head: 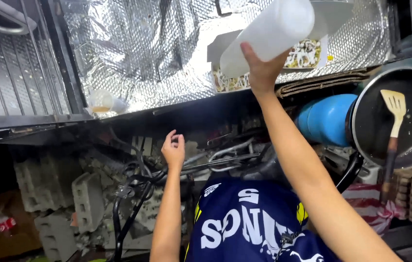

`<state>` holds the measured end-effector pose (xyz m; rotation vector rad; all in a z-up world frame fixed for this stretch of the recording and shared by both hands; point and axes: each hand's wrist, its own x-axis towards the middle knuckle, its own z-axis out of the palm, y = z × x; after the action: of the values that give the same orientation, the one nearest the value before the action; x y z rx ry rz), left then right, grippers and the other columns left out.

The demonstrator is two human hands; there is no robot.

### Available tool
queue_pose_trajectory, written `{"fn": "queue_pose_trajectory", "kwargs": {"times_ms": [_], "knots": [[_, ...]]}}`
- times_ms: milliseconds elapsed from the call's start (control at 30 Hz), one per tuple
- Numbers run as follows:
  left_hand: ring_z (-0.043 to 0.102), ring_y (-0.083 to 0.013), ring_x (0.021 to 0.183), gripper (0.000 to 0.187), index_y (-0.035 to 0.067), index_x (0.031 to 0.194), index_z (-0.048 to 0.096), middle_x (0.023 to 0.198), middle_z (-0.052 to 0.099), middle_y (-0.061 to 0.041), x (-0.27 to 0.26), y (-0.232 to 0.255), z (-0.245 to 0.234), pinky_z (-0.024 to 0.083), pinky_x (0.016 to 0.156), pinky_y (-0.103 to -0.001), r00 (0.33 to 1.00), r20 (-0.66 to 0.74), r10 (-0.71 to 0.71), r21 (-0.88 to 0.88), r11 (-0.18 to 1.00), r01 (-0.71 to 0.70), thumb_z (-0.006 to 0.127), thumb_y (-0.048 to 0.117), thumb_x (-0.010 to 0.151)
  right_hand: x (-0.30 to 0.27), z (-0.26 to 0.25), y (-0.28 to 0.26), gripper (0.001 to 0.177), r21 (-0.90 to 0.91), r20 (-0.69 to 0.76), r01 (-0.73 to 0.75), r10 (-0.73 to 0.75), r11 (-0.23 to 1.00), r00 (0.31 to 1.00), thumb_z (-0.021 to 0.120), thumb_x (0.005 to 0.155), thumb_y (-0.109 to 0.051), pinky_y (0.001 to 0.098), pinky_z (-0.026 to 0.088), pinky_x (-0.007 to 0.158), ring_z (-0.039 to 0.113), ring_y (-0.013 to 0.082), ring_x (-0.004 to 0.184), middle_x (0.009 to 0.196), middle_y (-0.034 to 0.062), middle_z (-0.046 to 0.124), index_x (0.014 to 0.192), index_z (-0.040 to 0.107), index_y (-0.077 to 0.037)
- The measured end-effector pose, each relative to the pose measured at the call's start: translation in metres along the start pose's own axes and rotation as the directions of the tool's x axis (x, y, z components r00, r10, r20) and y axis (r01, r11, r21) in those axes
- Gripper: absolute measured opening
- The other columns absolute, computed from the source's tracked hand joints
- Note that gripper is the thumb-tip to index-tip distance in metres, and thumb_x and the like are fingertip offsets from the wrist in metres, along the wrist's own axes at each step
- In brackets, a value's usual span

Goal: The person opens a squeeze bottle and pours a white sauce into a small cup. They then drizzle the sauce over two open food boxes containing noodles and toppings. The person hands the cup to another person and continues drizzling sauce on the food.

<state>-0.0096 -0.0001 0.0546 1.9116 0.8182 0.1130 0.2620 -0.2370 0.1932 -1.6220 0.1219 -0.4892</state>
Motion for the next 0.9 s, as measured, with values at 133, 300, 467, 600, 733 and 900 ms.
{"fn": "queue_pose_trajectory", "kwargs": {"times_ms": [133,300,467,600,733,900], "knots": [[0.053,-0.0078,0.054,0.033,0.008,0.123,0.072,0.093,0.073,0.001,0.006,0.004,0.009,0.05,0.066,-0.026,1.0,-0.019,0.017,-0.024,1.0,-0.018,0.069,0.023,0.093,0.02,0.008,0.004,0.087,0.115,-0.061,0.016,-0.009,0.993,0.998,0.097,0.084,-0.016,0.0539,0.057,0.114,0.06,0.0368,0.13,0.138,0.0166,0.058,0.146,0.035,-0.014],[0.053,-0.0076,0.054,0.034,0.008,0.123,0.071,0.093,0.073,0.002,0.005,0.011,0.007,0.05,0.067,-0.027,1.0,0.005,-0.006,-0.009,1.0,0.006,0.068,0.023,0.093,0.025,0.009,0.014,0.086,0.14,-0.127,-0.025,0.043,0.99,0.991,0.097,0.084,-0.016,0.0532,0.057,0.113,0.061,0.0368,0.129,0.138,0.0169,0.059,0.145,0.037,-0.013],[0.054,-0.0077,0.054,0.035,0.008,0.124,0.071,0.094,0.073,0.002,0.005,0.013,0.007,0.051,0.067,-0.027,0.999,0.021,-0.026,-0.013,1.0,0.026,0.068,0.022,0.093,0.033,-0.002,0.025,0.082,0.166,-0.176,0.076,-0.046,0.983,0.983,0.099,0.085,-0.013,0.0531,0.057,0.113,0.061,0.0369,0.128,0.137,0.0164,0.061,0.144,0.042,-0.012],[0.06,-0.0093,0.055,0.034,0.007,0.124,0.07,0.094,0.073,0.001,0.004,0.016,0.004,0.052,0.067,-0.028,1.0,0.028,-0.006,-0.014,1.0,0.006,0.067,0.023,0.094,0.043,-0.027,0.036,0.086,0.139,-0.196,0.097,-0.069,0.986,0.978,0.1,0.086,-0.011,0.0557,0.057,0.113,0.062,0.0381,0.129,0.139,0.0181,0.06,0.146,0.039,-0.013],[0.063,-0.0101,0.057,0.035,0.007,0.126,0.07,0.096,0.074,0.0,0.004,0.016,0.004,0.053,0.066,-0.028,0.999,0.041,-0.016,-0.014,1.0,0.016,0.067,0.024,0.095,0.054,-0.05,0.011,0.085,0.059,-0.193,0.193,-0.178,0.98,0.965,0.102,0.086,-0.004,0.0522,0.057,0.113,0.063,0.0372,0.129,0.14,0.0189,0.061,0.145,0.042,-0.011],[0.061,-0.0099,0.056,0.035,0.007,0.125,0.07,0.096,0.074,0.0,0.005,0.012,0.006,0.053,0.065,-0.028,1.0,0.025,0.007,-0.014,1.0,-0.007,0.067,0.023,0.094,0.042,-0.044,-0.066,0.085,0.249,-0.077,0.381,-0.374,0.89,0.924,0.089,0.097,0.017,0.0581,0.055,0.122,0.055,0.0435,0.137,0.146,0.023,0.051,0.152,0.032,-0.013]]}}
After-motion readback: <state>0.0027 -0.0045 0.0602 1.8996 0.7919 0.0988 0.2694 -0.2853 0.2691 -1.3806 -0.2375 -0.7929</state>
